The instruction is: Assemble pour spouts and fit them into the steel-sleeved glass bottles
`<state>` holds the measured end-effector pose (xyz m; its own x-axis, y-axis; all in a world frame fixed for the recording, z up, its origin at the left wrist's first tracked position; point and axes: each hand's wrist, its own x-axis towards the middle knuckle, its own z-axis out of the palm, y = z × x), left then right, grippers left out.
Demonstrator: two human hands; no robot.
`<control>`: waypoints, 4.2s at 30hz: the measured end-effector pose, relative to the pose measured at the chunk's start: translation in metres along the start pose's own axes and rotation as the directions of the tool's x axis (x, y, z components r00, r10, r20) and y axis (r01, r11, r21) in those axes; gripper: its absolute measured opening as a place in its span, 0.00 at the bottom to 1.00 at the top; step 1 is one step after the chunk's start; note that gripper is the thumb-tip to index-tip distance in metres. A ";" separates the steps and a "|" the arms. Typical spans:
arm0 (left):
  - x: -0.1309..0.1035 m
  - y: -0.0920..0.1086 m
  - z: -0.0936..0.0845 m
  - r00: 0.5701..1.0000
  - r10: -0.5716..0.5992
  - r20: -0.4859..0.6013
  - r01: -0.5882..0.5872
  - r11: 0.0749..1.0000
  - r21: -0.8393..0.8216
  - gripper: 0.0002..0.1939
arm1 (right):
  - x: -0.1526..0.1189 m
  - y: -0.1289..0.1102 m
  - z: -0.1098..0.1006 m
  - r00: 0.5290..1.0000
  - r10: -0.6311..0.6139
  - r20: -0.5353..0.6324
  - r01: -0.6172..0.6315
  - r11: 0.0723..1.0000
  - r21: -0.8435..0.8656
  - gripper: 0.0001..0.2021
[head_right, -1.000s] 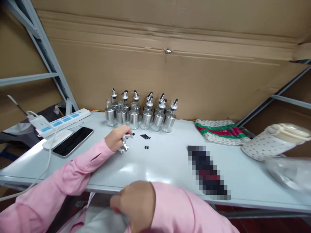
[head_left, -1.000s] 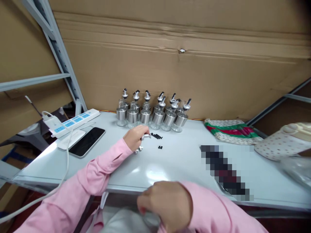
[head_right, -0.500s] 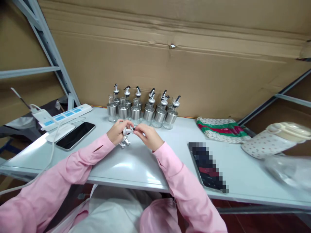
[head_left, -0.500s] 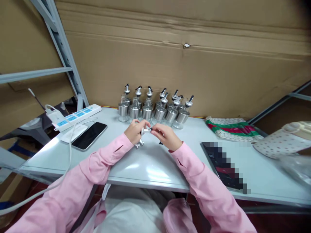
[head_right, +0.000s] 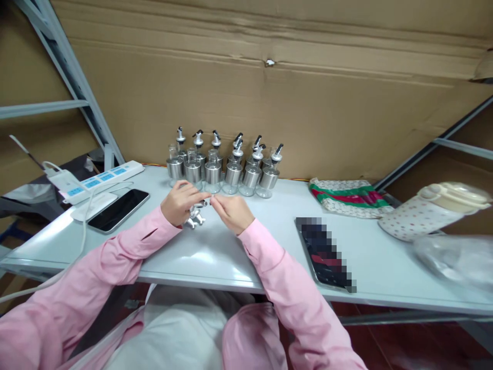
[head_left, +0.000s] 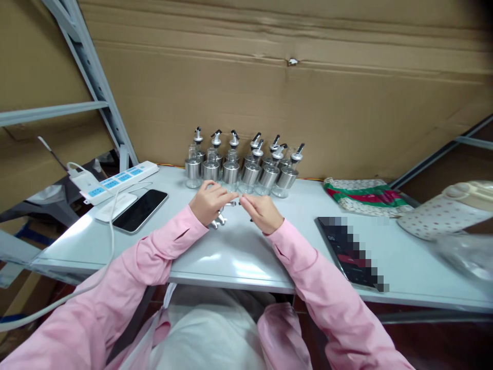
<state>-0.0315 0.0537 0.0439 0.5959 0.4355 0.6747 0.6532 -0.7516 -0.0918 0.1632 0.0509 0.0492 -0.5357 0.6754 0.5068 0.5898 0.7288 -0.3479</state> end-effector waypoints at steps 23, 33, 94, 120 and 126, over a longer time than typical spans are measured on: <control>-0.017 -0.025 0.004 0.964 -0.087 -0.253 0.080 0.996 -0.035 0.14 | -0.011 0.069 -0.007 0.820 0.335 0.464 -0.389 0.921 0.022 0.04; -0.020 -0.025 0.007 0.973 -0.091 -0.213 0.073 0.993 -0.094 0.15 | -0.011 0.066 0.003 0.801 0.378 0.465 -0.446 0.894 0.040 0.06; -0.018 -0.007 0.012 0.982 0.110 -0.154 -0.130 0.984 -0.122 0.18 | -0.005 -0.013 0.010 0.935 0.108 0.338 -0.337 0.572 0.748 0.21; -0.003 0.012 0.003 0.978 -0.175 -0.112 0.137 0.948 -0.286 0.27 | 0.005 0.006 -0.001 0.868 -0.486 -0.101 0.359 0.754 -0.550 0.14; -0.005 0.014 0.006 0.954 -0.296 -0.044 0.262 0.897 -0.356 0.25 | 0.004 0.000 0.006 0.809 -0.572 -0.134 0.430 0.732 -0.529 0.08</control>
<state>-0.0229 0.0439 0.0350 0.3551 0.6161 0.7031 0.5753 -0.7369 0.3551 0.1575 0.0547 0.0461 -0.6900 0.1142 0.7147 0.5206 0.7643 0.3805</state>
